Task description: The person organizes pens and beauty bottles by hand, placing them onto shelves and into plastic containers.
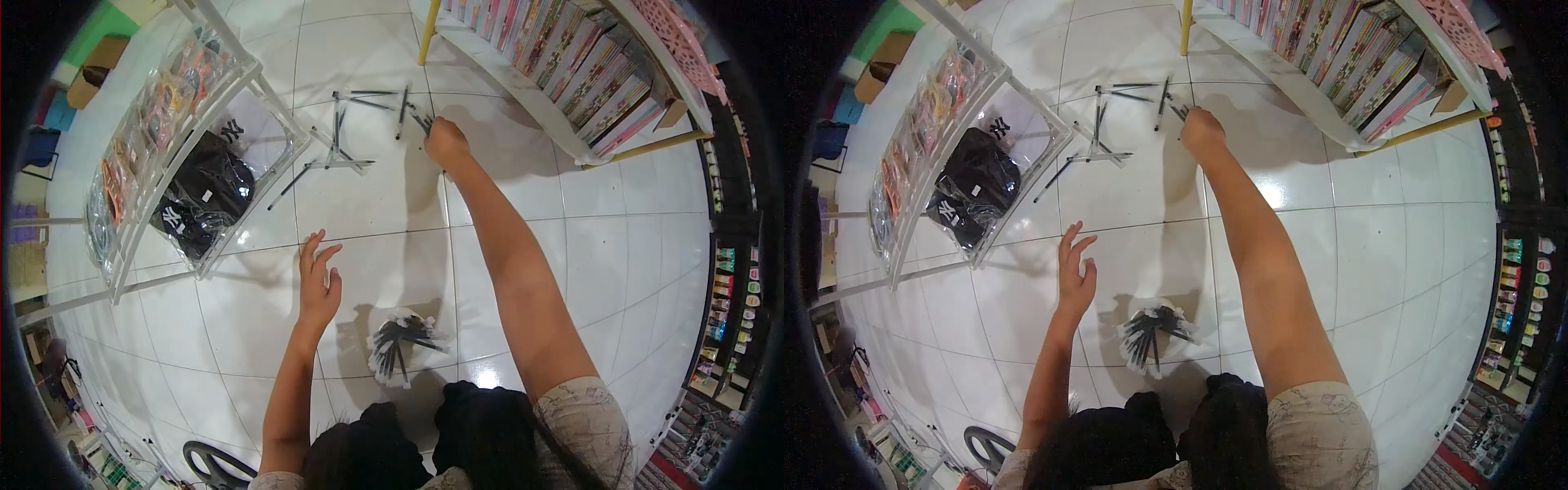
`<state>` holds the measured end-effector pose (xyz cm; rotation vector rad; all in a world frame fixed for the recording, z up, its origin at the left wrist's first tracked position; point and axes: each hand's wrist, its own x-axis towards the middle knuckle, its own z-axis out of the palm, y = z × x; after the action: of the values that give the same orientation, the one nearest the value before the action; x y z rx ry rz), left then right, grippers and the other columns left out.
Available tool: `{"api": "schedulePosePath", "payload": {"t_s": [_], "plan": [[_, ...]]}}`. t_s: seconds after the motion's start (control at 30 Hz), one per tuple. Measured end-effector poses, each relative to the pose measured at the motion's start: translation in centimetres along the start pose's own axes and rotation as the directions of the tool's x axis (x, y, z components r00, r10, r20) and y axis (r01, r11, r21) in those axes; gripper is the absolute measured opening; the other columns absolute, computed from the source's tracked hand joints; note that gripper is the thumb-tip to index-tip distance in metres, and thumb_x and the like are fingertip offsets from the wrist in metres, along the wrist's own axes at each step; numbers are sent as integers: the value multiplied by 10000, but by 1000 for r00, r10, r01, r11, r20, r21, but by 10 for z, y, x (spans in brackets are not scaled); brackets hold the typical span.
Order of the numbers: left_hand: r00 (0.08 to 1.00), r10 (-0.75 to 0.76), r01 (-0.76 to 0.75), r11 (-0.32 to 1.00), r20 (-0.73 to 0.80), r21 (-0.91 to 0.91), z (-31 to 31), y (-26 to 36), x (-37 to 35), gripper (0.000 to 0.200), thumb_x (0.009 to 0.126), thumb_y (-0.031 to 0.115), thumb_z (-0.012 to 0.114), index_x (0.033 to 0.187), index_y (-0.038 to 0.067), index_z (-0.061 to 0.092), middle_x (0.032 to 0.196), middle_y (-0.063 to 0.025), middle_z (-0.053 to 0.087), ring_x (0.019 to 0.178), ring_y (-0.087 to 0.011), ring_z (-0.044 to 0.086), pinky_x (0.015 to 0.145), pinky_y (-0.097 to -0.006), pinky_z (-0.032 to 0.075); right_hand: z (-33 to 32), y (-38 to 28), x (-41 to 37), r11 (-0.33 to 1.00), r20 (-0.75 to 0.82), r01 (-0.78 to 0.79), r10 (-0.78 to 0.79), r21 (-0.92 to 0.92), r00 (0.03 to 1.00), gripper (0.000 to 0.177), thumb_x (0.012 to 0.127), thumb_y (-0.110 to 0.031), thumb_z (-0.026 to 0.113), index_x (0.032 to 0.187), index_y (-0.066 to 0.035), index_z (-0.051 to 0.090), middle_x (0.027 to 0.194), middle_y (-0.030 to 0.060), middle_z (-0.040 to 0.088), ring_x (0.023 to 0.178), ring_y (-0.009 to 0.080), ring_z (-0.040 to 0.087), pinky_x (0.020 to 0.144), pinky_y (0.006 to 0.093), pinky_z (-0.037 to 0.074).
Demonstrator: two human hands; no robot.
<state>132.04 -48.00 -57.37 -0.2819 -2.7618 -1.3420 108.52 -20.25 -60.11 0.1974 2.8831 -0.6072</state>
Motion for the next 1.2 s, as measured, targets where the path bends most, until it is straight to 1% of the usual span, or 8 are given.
{"api": "schedulePosePath", "payload": {"t_s": [0.1,0.23,0.4,0.73,0.77,0.9,1.0,1.2], "plan": [[999,-41,42,996,7,-73,-5,6,2,448,755,-99,473,1157,76,561,1360,-134,442,1321,-289,353,1098,-410,258,-16,1,-2,968,177,-54,10,245,984,213,827,-141,571,952,30,559,816,160,634,744,254,629,627,364,500],[997,-77,68,939,-12,-338,-9,16,15,396,834,-36,479,1210,76,528,1355,-128,464,1288,-252,413,1091,-387,271,-62,-16,-42,360,364,-305,-105,881,926,176,876,-181,555,938,-17,553,678,11,478,560,106,427,456,249,348],[966,-207,246,577,152,-779,-2,86,36,485,983,375,395,1365,77,384,1425,-113,389,1301,-233,397,1076,-395,290,-101,-52,-139,-190,364,-466,-404,864,839,173,929,-202,505,998,-45,525,633,-50,363,501,47,326,409,193,273],[725,-127,671,-91,676,-736,-13,190,-10,684,942,621,228,1305,66,399,1221,-148,530,1060,-262,562,870,-445,471,-136,-92,-229,-374,160,-369,-484,851,861,187,909,-264,507,848,-95,454,613,-40,332,493,55,323,407,196,273],[697,-236,689,-40,677,-724,-8,189,-21,553,970,555,285,1100,66,507,841,-78,582,708,-156,560,625,-292,449,-141,-94,-235,-367,133,-326,-463,871,877,197,908,-265,505,816,-102,445,611,-41,330,500,57,326,409,198,275],[784,-162,616,84,600,-783,-25,194,-45,368,1013,366,358,835,65,474,568,66,264,465,-37,220,424,-195,201,-145,-93,-247,-387,71,-278,-470,879,880,241,906,-266,496,736,-124,400,654,-21,350,555,85,362,476,225,330],[838,-140,546,165,528,-822,-34,192,-50,387,1009,394,355,845,66,478,575,58,291,470,-39,249,434,-196,226,-152,-107,-263,-374,75,-190,-302,908,950,224,914,-255,493,763,-115,404,696,-6,385,584,98,397,518,243,362],[848,-190,430,-299,494,-852,-27,183,-61,410,971,443,413,968,45,509,685,2,436,641,-116,450,599,-258,389,-142,-105,-298,-377,-21,-137,-387,916,922,89,908,-129,524,960,-84,467,732,14,458,606,115,462,553,277,405]]}}
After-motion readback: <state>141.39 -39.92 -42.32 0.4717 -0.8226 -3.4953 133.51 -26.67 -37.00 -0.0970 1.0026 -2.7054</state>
